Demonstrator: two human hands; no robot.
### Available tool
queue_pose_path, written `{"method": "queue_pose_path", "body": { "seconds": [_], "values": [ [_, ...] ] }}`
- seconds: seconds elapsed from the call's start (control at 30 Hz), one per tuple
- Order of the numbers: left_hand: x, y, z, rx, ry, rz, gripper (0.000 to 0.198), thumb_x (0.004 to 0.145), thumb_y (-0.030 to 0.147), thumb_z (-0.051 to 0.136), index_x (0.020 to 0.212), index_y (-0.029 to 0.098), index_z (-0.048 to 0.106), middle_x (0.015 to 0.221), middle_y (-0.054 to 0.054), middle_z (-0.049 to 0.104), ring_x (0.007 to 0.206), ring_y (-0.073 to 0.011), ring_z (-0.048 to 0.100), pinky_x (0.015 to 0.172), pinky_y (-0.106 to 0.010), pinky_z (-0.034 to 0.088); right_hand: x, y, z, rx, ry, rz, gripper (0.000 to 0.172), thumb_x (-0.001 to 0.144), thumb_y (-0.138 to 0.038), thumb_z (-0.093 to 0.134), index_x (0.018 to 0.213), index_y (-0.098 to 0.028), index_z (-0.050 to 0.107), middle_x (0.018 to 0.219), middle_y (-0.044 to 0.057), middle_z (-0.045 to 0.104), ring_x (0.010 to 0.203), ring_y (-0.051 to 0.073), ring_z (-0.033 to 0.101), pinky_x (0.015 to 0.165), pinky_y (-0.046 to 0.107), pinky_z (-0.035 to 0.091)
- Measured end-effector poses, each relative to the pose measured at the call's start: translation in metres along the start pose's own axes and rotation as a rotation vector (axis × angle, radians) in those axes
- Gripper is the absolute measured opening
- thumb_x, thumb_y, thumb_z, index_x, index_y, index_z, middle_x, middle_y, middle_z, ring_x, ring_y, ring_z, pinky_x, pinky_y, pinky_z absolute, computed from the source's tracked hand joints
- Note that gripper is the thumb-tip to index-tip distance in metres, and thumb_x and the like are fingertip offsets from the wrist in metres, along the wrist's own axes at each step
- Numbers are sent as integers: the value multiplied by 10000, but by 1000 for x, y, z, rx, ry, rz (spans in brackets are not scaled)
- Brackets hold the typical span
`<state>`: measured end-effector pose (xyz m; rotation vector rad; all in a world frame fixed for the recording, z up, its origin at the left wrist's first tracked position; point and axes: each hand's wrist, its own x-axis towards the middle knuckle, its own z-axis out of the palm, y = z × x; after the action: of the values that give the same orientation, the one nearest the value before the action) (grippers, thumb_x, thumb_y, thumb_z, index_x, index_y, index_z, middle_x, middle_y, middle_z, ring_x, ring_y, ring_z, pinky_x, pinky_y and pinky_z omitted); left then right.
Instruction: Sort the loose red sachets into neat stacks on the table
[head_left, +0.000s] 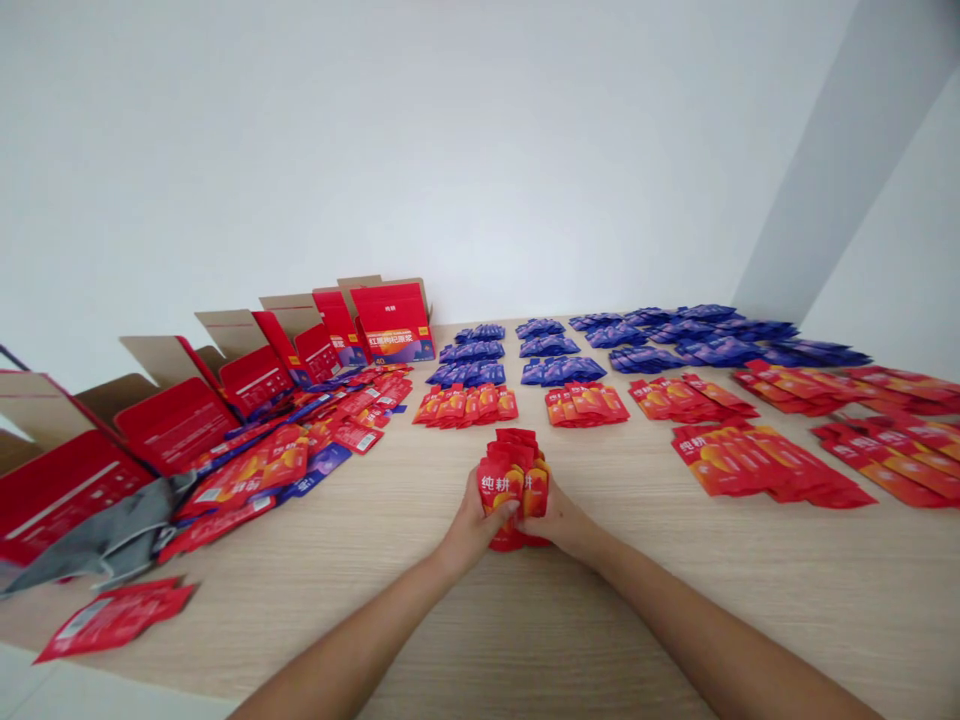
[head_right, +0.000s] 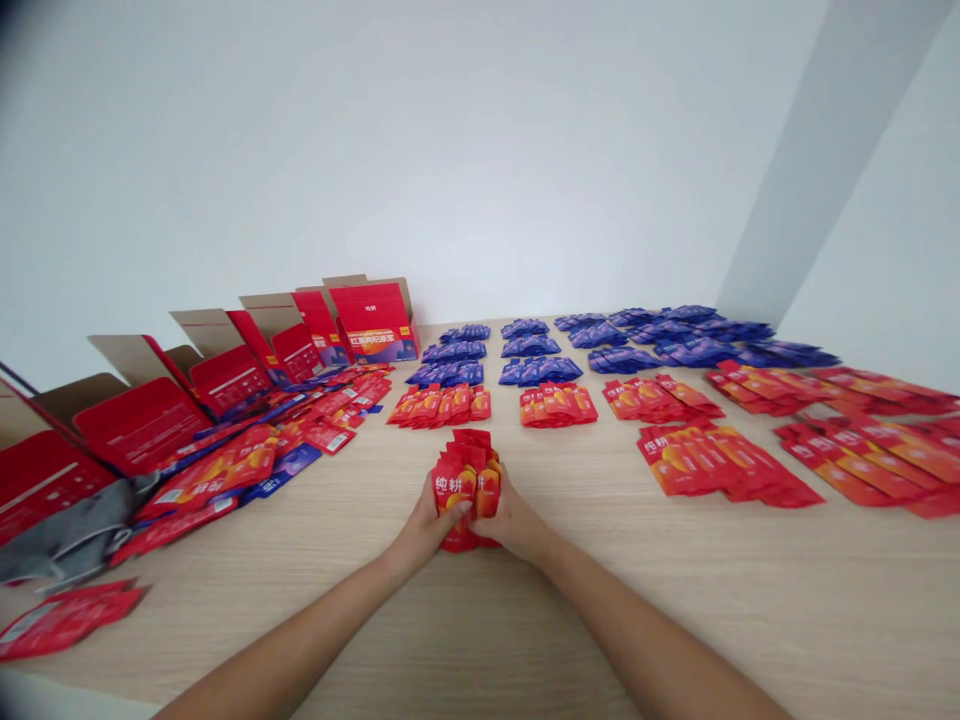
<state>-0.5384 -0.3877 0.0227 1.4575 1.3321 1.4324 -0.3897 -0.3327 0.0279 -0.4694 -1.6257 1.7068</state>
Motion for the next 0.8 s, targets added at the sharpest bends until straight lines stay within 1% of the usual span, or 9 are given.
{"method": "queue_pose_path", "body": {
  "seconds": [0.03, 0.1, 0.2, 0.27, 0.33, 0.43, 0.53, 0.7, 0.8],
  "values": [
    [-2, 1, 1, 11, 9, 5, 617, 777, 477, 628, 1244, 163, 373, 1230, -124, 535, 1162, -272, 513, 1029, -441, 384, -1, -1, 1, -26, -11, -27, 761, 635, -251, 761, 1279, -248, 356, 1222, 86, 592, 1099, 274, 599, 950, 479, 484],
    [-5, 3, 2, 54, 37, 33, 607, 808, 482, 591, 1264, 160, 354, 1233, -131, 529, 1160, -267, 511, 1033, -438, 377, -2, -4, 2, -113, 27, -118, 740, 645, -233, 758, 1280, -244, 378, 1255, 91, 567, 1141, 274, 570, 995, 471, 450],
    [-6, 5, 3, 149, 68, 86, 634, 820, 498, 568, 1303, 150, 350, 1273, -149, 505, 1206, -281, 470, 1071, -451, 323, -4, -5, 6, -220, 79, -216, 766, 634, -222, 775, 1292, -241, 384, 1284, 98, 535, 1195, 276, 524, 1039, 455, 407],
    [-4, 6, 1, 180, 30, 68, 660, 808, 518, 572, 1316, 151, 365, 1305, -152, 489, 1242, -293, 438, 1088, -458, 292, -4, -4, 7, -218, 56, -204, 856, 602, -214, 794, 1329, -252, 344, 1297, 95, 523, 1193, 283, 522, 1025, 455, 420],
    [0, 6, -3, 152, -47, 13, 683, 789, 514, 592, 1330, 158, 374, 1321, -139, 493, 1252, -293, 433, 1091, -452, 288, -3, 0, 8, -183, 30, -162, 921, 591, -208, 800, 1362, -270, 301, 1310, 91, 516, 1186, 288, 529, 1008, 455, 436],
    [1, 3, -8, 23, -116, -57, 688, 751, 416, 627, 1349, 175, 387, 1336, -103, 513, 1254, -282, 439, 1097, -430, 292, -1, 4, 9, -102, 42, -147, 924, 613, -222, 790, 1378, -278, 275, 1319, 98, 519, 1184, 288, 539, 1000, 446, 442],
    [0, -1, -6, -153, -77, -122, 615, 702, 283, 593, 1297, 187, 470, 1308, -70, 555, 1243, -278, 456, 1093, -416, 303, 1, 6, 11, -53, 87, -161, 893, 603, -246, 803, 1351, -261, 317, 1312, 103, 536, 1186, 287, 541, 1010, 448, 429],
    [5, 3, 18, -485, 66, -225, 528, 617, 178, 554, 1144, 185, 578, 1090, -46, 676, 1050, -249, 591, 985, -408, 415, 5, 1, 8, -25, 161, -104, 754, 602, -308, 795, 1261, -238, 435, 1201, 87, 623, 1101, 285, 601, 960, 459, 473],
    [14, 17, 37, -674, 124, -293, 402, 614, 192, 574, 1011, 162, 629, 981, -51, 707, 985, -239, 623, 940, -381, 446, 9, -4, 0, -168, 313, -55, 683, 608, -323, 775, 1213, -231, 473, 1191, 80, 634, 1106, 280, 597, 990, 464, 444]
  ]
}}
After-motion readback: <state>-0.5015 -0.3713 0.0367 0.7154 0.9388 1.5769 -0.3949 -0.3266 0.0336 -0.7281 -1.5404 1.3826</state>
